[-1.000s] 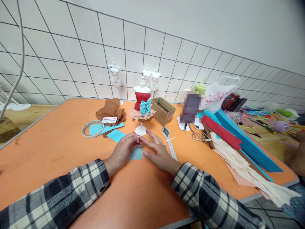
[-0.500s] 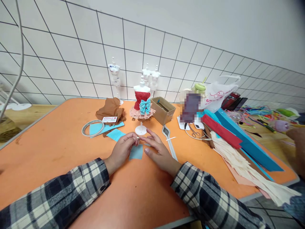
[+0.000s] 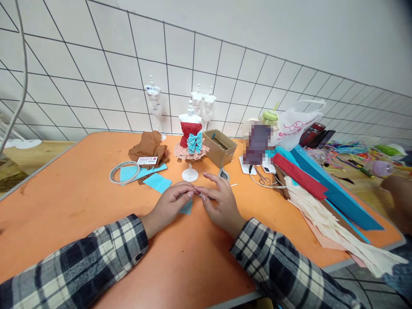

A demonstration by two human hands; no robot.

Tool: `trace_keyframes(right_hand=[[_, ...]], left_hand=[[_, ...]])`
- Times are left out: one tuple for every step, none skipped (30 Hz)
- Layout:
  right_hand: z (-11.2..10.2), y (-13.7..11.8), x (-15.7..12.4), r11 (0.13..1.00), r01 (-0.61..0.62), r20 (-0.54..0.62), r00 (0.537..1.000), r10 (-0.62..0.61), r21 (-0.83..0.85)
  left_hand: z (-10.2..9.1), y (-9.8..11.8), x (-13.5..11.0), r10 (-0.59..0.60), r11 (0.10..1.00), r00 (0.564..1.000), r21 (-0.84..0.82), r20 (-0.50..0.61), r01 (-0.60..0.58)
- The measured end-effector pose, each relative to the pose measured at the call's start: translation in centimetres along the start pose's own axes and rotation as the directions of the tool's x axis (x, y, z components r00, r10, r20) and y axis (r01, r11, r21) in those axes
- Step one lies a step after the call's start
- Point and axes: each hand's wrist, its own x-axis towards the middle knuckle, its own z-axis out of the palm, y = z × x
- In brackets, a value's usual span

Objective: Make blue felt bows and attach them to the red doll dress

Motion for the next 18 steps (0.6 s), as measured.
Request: trace_keyframes(right_hand=[[0.0,0.1,0.0,1.000,-0.001,0.002,1.000,0.001,-0.003],[0.0,0.1,0.0,1.000,0.002,0.005,1.000,-0.002,-0.002],[0.1,0.2,0.0,1.000,0.006,0.009,1.000,-0.006,0.000],[0.1,0.3,0.0,1.000,0.010,0.017,1.000,-0.010,0.005],[0.1,0.4,0.0,1.000,0.010,0.027,1.000,-0.011,0.015],[0.2,0.4,0.1,0.999,0.001,0.037,0.999,-0.002,0.032],[0.2,0.5,0.1,0.998,-0.021,0.047,0.999,0.018,0.064],[0.2,0.6,0.2,0.992,-0.056,0.061,0.997,0.050,0.113],[0.2,0.7,0.3,0.979,-0.103,0.078,0.993,0.090,0.176],[0.2,0.8,0.4,0.957,-0.154,0.099,0.986,0.134,0.247],[0.2,1.0,0.5,0.926,-0.204,0.123,0.977,0.173,0.318],[0.1,1.2,0.6,0.891,-0.248,0.147,0.967,0.206,0.380],[0.0,1.3,0.6,0.857,-0.284,0.168,0.958,0.233,0.431],[-0.1,1.4,0.7,0.827,-0.313,0.183,0.949,0.256,0.467],[-0.2,1.5,0.8,0.804,-0.337,0.193,0.941,0.277,0.491],[-0.3,1.6,0.8,0.787,-0.356,0.203,0.934,0.293,0.504],[-0.3,1.6,0.8,0.778,-0.371,0.211,0.929,0.305,0.508],[-0.3,1.5,0.8,0.776,-0.378,0.216,0.926,0.310,0.506]], left_hand=[[0.0,0.0,0.0,-0.002,1.000,1.000,0.008,-0.002,0.002],[-0.1,0.0,0.0,-0.005,1.000,1.000,0.017,-0.003,0.005],[-0.1,-0.1,0.0,-0.010,1.000,1.000,0.024,-0.004,0.010],[0.0,0.0,0.0,-0.016,0.999,1.000,0.030,-0.007,0.016],[0.0,0.0,0.0,-0.022,0.999,1.000,0.032,-0.012,0.023],[0.0,0.0,0.0,-0.029,0.999,0.999,0.032,-0.015,0.030],[0.1,0.1,0.0,-0.035,0.999,0.999,0.028,-0.017,0.036],[0.1,0.1,0.0,-0.037,0.999,0.999,0.025,-0.020,0.037],[0.2,0.2,-0.1,-0.032,0.999,0.999,0.026,-0.025,0.033],[0.2,0.2,-0.1,-0.022,0.999,0.999,0.031,-0.032,0.023],[0.2,0.3,-0.2,-0.009,0.999,0.999,0.035,-0.041,0.011],[0.1,0.3,-0.2,0.002,0.999,0.998,0.035,-0.055,0.000],[0.1,0.3,-0.3,0.009,1.000,0.997,0.030,-0.073,-0.007],[0.0,0.3,-0.3,0.010,1.000,0.996,0.023,-0.091,-0.008],[-0.1,0.2,-0.3,0.004,1.000,0.994,0.017,-0.108,-0.002],[-0.2,0.2,-0.2,-0.011,1.000,0.992,0.015,-0.124,0.013],[-0.2,0.2,-0.2,-0.032,0.999,0.991,0.023,-0.129,0.036],[-0.2,0.1,-0.2,-0.058,0.997,0.990,0.040,-0.125,0.063]])
